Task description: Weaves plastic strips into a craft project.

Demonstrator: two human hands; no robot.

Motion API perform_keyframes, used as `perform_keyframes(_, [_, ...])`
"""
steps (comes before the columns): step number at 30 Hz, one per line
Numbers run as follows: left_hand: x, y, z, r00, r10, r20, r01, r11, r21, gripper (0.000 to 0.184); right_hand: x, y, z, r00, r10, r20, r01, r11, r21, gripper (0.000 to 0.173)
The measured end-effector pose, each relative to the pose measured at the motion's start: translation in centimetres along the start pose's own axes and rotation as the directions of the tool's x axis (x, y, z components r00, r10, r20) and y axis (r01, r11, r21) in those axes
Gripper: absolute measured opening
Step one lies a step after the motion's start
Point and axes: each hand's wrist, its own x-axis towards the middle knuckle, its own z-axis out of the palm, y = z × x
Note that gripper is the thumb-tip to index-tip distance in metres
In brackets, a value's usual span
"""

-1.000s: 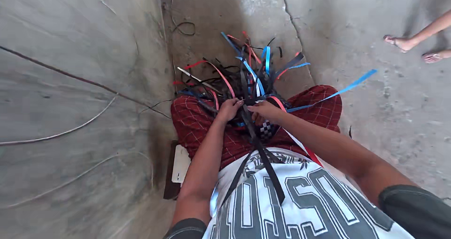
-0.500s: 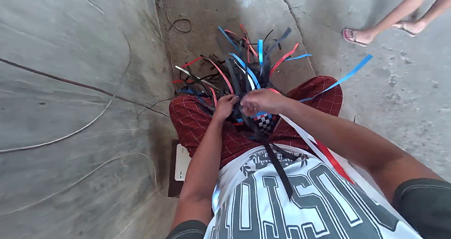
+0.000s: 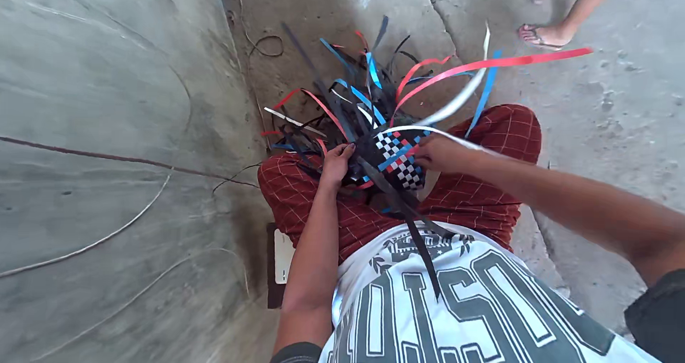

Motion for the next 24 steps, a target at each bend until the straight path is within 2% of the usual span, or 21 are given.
perform_keyframes(2, [0.3,-0.2,-0.1,1.000,-0.009,-0.016,0.008,1.000,-0.024,0.032,-0.2,-1.5,2.8,0.972,-0.130,-0.198,0.126,0.991,-0.032,0.027])
perform_keyframes(4, [0.4,-0.3,-0.2,0.999,0.001,-0.034,-0.003,0.999,-0.048,0.032,0.4,-2.6,5.0,0.891,-0.245,-0.382,0.218,0.969,-0.113,0.032])
perform_keyframes(5, [0.5,-0.4,-0.2,0.999,0.009,-0.042,-0.011,0.998,-0.057,0.031,0.8,-3.2,5.9,0.849,-0.280,-0.449,0.239,0.960,-0.147,0.031])
perform_keyframes(6, [0.4,-0.4,-0.3,0.999,0.012,-0.043,-0.014,0.998,-0.060,0.031,1.0,-4.0,6.4,0.839,-0.279,-0.466,0.239,0.960,-0.145,0.031])
perform_keyframes(7, [0.2,-0.3,-0.3,0.999,0.012,-0.039,-0.014,0.998,-0.053,0.031,1.0,-4.8,6.4,0.882,-0.230,-0.410,0.215,0.973,-0.082,0.033])
perform_keyframes(9, [-0.5,0.0,-0.4,1.000,0.007,-0.020,-0.007,1.000,-0.013,0.035,1.0,-6.5,5.5,0.988,-0.058,-0.141,0.070,0.994,0.088,0.045])
perform_keyframes(11, [-0.7,0.0,-0.4,1.000,0.004,-0.014,-0.004,1.000,0.000,0.034,1.3,-7.4,5.0,0.996,0.071,0.053,-0.078,0.986,0.144,0.054])
perform_keyframes(14, [-0.2,-0.4,-0.3,1.000,0.028,-0.012,-0.028,0.998,-0.049,0.030,1.7,-8.2,4.4,0.968,0.181,0.176,-0.202,0.973,0.112,0.064])
perform_keyframes(17, [0.2,-0.5,0.0,0.999,0.033,-0.021,-0.034,0.997,-0.070,0.027,2.1,-8.3,4.3,0.961,0.198,0.193,-0.215,0.974,0.074,0.070])
perform_keyframes(24, [-0.5,-0.2,0.0,1.000,0.012,-0.014,-0.013,0.999,-0.039,0.029,2.1,-7.5,4.5,0.967,0.201,0.156,-0.219,0.970,0.106,0.067])
